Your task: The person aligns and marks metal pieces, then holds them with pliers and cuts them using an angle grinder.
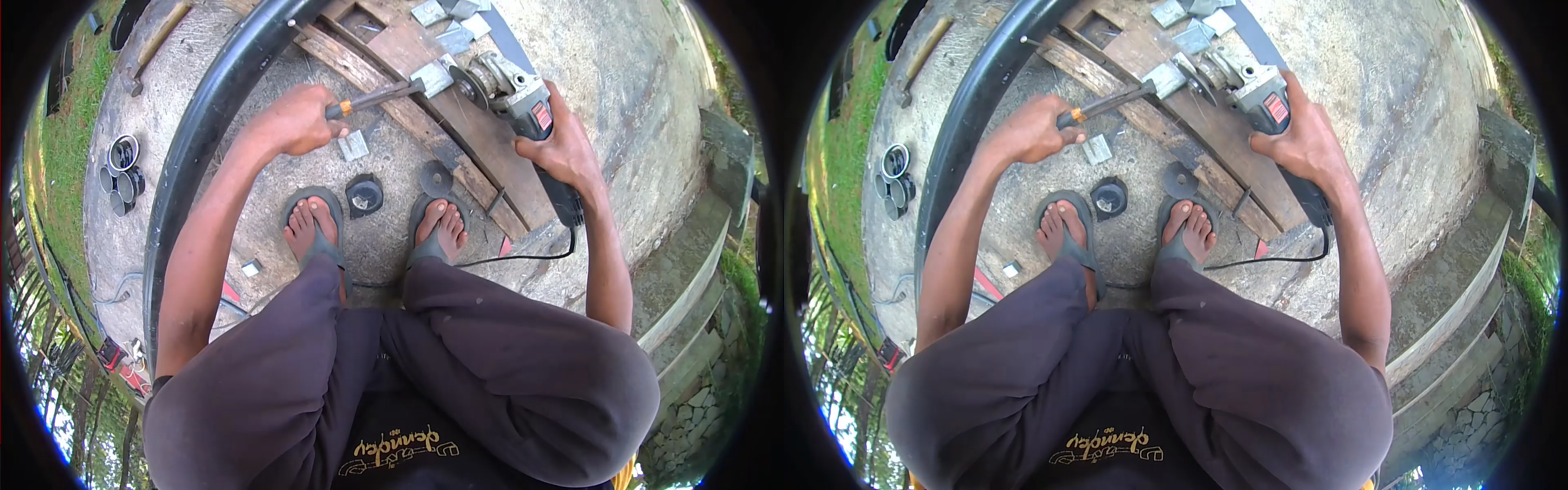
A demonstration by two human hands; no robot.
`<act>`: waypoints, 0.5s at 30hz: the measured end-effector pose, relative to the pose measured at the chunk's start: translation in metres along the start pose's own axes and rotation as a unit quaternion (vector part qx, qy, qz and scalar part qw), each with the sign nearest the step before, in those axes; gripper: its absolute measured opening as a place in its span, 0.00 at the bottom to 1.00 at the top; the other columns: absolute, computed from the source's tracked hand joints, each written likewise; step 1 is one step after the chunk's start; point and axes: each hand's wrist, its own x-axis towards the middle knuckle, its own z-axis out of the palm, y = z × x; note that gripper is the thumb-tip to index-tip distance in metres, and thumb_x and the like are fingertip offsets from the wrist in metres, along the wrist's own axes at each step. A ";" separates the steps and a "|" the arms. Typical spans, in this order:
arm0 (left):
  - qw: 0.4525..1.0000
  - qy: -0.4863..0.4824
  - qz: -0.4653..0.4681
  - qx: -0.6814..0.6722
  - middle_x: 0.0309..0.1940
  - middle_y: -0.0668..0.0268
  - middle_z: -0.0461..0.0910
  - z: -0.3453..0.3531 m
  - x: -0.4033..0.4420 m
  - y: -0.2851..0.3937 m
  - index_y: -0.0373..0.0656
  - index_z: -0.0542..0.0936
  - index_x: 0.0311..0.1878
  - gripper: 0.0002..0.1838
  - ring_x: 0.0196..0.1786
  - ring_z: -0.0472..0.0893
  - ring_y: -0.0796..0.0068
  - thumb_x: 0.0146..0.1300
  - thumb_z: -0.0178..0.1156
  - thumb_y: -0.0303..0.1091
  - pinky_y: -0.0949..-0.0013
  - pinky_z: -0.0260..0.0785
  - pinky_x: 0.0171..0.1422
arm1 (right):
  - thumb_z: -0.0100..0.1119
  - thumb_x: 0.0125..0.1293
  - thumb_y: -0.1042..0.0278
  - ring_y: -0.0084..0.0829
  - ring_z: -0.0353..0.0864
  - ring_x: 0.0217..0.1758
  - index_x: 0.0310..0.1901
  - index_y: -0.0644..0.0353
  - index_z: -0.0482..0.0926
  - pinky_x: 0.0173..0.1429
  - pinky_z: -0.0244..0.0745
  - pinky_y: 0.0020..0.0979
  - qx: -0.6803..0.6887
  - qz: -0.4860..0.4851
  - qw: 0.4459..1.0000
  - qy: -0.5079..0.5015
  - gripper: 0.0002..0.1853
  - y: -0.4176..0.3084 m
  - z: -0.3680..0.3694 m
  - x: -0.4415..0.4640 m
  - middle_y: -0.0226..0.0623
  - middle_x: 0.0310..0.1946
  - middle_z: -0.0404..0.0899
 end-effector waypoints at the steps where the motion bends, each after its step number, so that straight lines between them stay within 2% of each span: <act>1: 1.000 -0.009 -0.011 -0.009 0.29 0.43 0.83 -0.001 0.000 0.001 0.32 0.84 0.34 0.20 0.37 0.84 0.44 0.63 0.72 0.44 0.47 0.71 0.45 | 0.71 0.46 0.63 0.53 0.84 0.59 0.77 0.68 0.61 0.67 0.75 0.42 0.015 0.032 0.999 -0.025 0.53 -0.004 -0.004 0.000 0.61 0.54 0.83; 7: 0.997 -0.063 -0.039 -0.012 0.29 0.46 0.84 -0.008 0.005 0.000 0.34 0.85 0.37 0.19 0.38 0.86 0.48 0.62 0.73 0.45 0.48 0.72 0.47 | 0.71 0.46 0.63 0.54 0.84 0.59 0.78 0.70 0.58 0.67 0.75 0.43 0.015 0.049 0.998 -0.042 0.55 -0.014 -0.009 0.005 0.63 0.55 0.83; 8: 0.996 -0.068 -0.046 -0.018 0.27 0.50 0.85 -0.008 0.006 0.000 0.35 0.86 0.37 0.19 0.38 0.87 0.52 0.63 0.73 0.45 0.49 0.73 0.47 | 0.71 0.46 0.63 0.54 0.84 0.59 0.78 0.70 0.58 0.67 0.75 0.43 0.020 0.053 0.997 -0.047 0.55 -0.016 -0.010 0.005 0.63 0.55 0.83; 15: 0.997 -0.067 -0.023 -0.020 0.23 0.57 0.85 -0.004 0.012 -0.011 0.37 0.86 0.32 0.20 0.35 0.87 0.58 0.62 0.71 0.48 0.52 0.74 0.44 | 0.71 0.46 0.65 0.54 0.84 0.59 0.78 0.70 0.57 0.67 0.75 0.42 0.021 0.045 0.997 -0.052 0.55 -0.012 -0.009 0.008 0.62 0.55 0.84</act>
